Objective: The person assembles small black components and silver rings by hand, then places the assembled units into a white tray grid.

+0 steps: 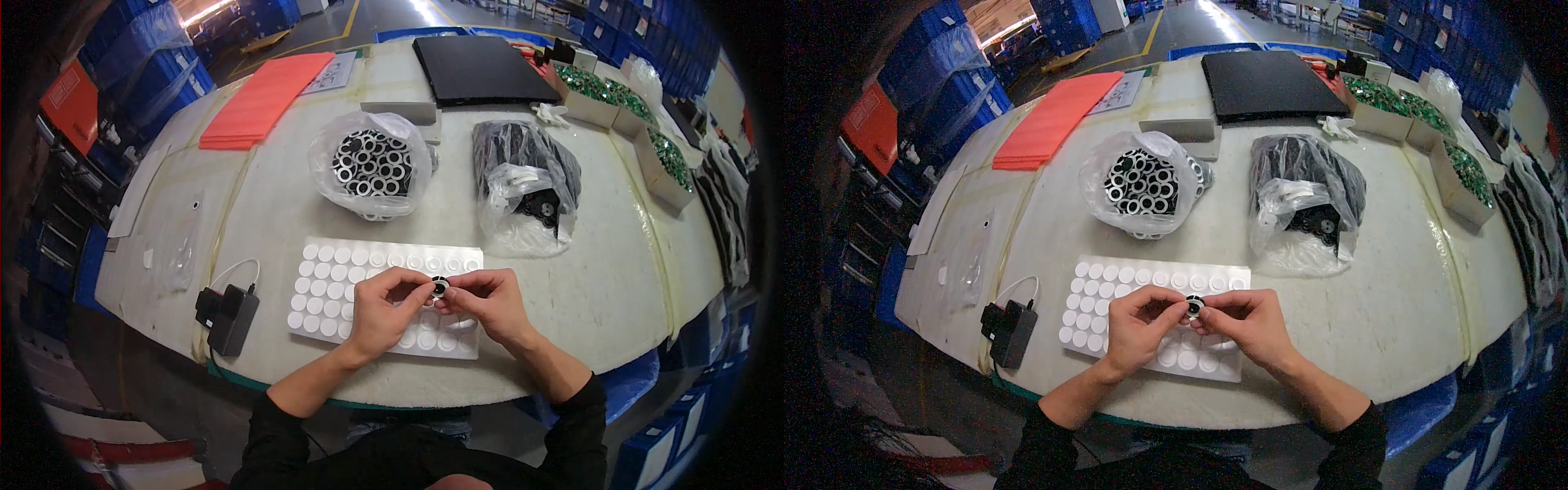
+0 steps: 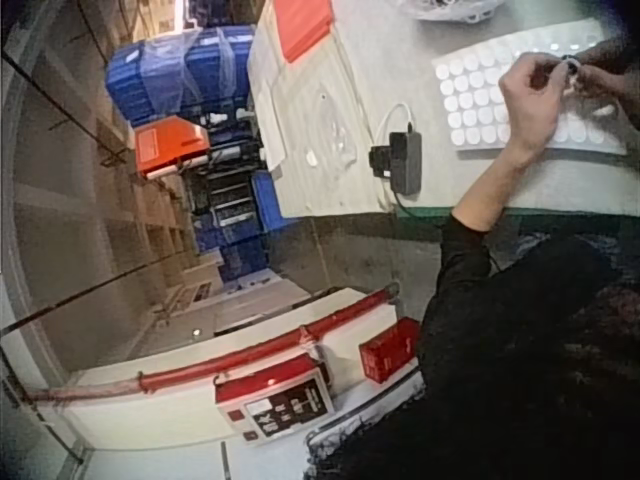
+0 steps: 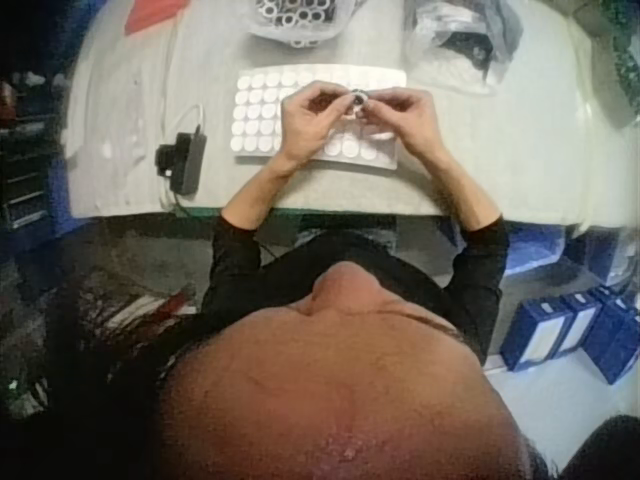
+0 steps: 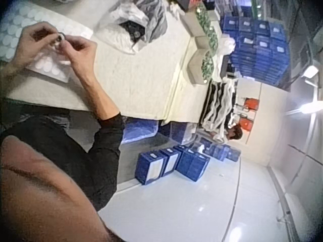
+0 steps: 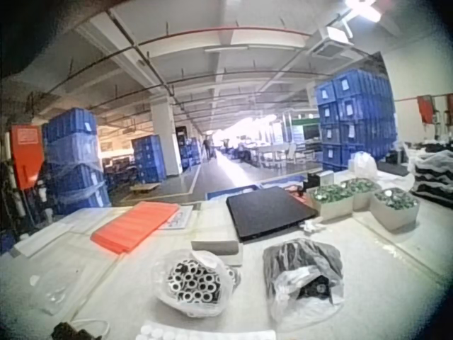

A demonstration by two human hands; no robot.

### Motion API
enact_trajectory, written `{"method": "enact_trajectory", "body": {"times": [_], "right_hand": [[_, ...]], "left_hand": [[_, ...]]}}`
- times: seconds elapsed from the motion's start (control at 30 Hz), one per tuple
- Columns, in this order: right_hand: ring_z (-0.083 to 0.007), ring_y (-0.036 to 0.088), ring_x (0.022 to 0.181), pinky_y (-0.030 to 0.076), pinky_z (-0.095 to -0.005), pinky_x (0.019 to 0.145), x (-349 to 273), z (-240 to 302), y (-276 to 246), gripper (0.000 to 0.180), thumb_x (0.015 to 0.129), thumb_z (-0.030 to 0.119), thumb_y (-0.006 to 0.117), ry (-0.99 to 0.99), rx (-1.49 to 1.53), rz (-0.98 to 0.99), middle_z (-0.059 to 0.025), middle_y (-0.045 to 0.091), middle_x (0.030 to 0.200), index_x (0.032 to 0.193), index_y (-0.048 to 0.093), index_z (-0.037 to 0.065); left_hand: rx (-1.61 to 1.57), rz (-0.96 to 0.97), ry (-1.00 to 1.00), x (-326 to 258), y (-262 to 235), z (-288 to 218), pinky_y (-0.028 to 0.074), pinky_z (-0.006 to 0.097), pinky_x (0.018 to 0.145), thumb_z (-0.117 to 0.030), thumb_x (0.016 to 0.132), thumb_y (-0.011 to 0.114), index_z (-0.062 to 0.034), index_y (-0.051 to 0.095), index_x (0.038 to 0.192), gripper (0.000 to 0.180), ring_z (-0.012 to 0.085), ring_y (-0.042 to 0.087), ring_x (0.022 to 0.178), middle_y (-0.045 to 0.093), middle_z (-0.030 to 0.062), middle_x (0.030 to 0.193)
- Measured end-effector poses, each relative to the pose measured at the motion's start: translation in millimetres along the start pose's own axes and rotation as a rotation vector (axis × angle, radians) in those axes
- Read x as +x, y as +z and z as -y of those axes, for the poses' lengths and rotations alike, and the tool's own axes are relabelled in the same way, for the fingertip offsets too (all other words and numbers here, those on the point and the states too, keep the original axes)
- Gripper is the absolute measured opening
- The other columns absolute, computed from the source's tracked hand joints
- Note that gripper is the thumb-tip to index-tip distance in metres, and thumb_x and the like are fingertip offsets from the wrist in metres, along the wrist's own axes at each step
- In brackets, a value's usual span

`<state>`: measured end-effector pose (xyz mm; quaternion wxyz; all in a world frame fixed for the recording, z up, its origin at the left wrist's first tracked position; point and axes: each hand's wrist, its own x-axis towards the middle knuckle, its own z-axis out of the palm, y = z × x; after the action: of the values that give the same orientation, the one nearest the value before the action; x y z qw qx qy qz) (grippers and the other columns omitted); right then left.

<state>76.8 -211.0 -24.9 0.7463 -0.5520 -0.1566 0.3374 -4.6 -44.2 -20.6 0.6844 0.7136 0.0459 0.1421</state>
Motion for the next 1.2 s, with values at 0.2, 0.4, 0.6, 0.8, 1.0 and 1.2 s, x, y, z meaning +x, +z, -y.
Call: {"method": "enact_trajectory", "body": {"times": [0.2,0.4,0.6,0.8,1.0,1.2], "right_hand": [[-0.0166,0.067,0.074,0.057,-0.0269,0.067,-3,-6,1,0.018,0.086,0.004,0.063,-0.044,-0.041,-0.042,-0.014,0.068,0.085,0.097,0.063,-0.01],[-0.0125,0.065,0.066,0.054,-0.0244,0.06,-4,-8,-1,0.014,0.084,0.006,0.064,-0.108,-0.207,-0.076,-0.0092,0.067,0.073,0.087,0.065,-0.008],[-0.0116,0.064,0.063,0.052,-0.0241,0.056,-3,-5,-7,0.012,0.081,0.004,0.064,-0.005,-0.292,0.083,-0.0078,0.065,0.067,0.083,0.065,-0.007],[-0.0116,0.064,0.063,0.053,-0.0244,0.057,-2,-4,4,0.009,0.081,0.002,0.064,-0.088,-0.095,-0.07,-0.0081,0.066,0.068,0.081,0.065,-0.007],[-0.0108,0.064,0.062,0.052,-0.0231,0.059,-3,-8,-8,0.012,0.082,0.006,0.067,-0.213,-0.366,-0.029,-0.0076,0.067,0.07,0.083,0.065,-0.006],[-0.0078,0.059,0.057,0.05,-0.0227,0.054,0,5,-12,0.012,0.079,0.006,0.069,-0.222,-0.676,0.095,-0.0045,0.064,0.064,0.078,0.064,-0.005]], "left_hand": [[-0.247,-0.016,-0.063,2,3,0,0.054,0.023,0.07,0.0,0.086,0.061,0.0052,0.062,0.097,0.012,0.0127,0.064,0.076,0.066,0.0096,0.087],[-0.049,0.125,-0.095,-1,-4,-1,0.053,0.022,0.068,-0.003,0.087,0.062,0.0052,0.065,0.095,0.012,0.0113,0.064,0.075,0.067,0.0091,0.087],[0.377,0.286,0.074,5,-11,-9,0.051,0.021,0.068,-0.003,0.085,0.064,0.0048,0.065,0.096,0.013,0.0098,0.063,0.075,0.067,0.0068,0.084],[-0.106,0.165,-0.045,0,-4,-3,0.05,0.021,0.068,-0.003,0.085,0.063,0.0045,0.064,0.101,0.018,0.0094,0.062,0.078,0.066,0.0065,0.091],[0.105,0.262,0.063,4,-12,-8,0.049,0.021,0.068,0.004,0.082,0.061,0.0038,0.066,0.1,0.019,0.0102,0.061,0.077,0.066,0.0072,0.091],[0.268,0.457,0.079,8,-15,-12,0.049,0.021,0.067,0.004,0.082,0.06,0.0039,0.067,0.098,0.018,0.0115,0.062,0.075,0.066,0.007,0.088]]}}
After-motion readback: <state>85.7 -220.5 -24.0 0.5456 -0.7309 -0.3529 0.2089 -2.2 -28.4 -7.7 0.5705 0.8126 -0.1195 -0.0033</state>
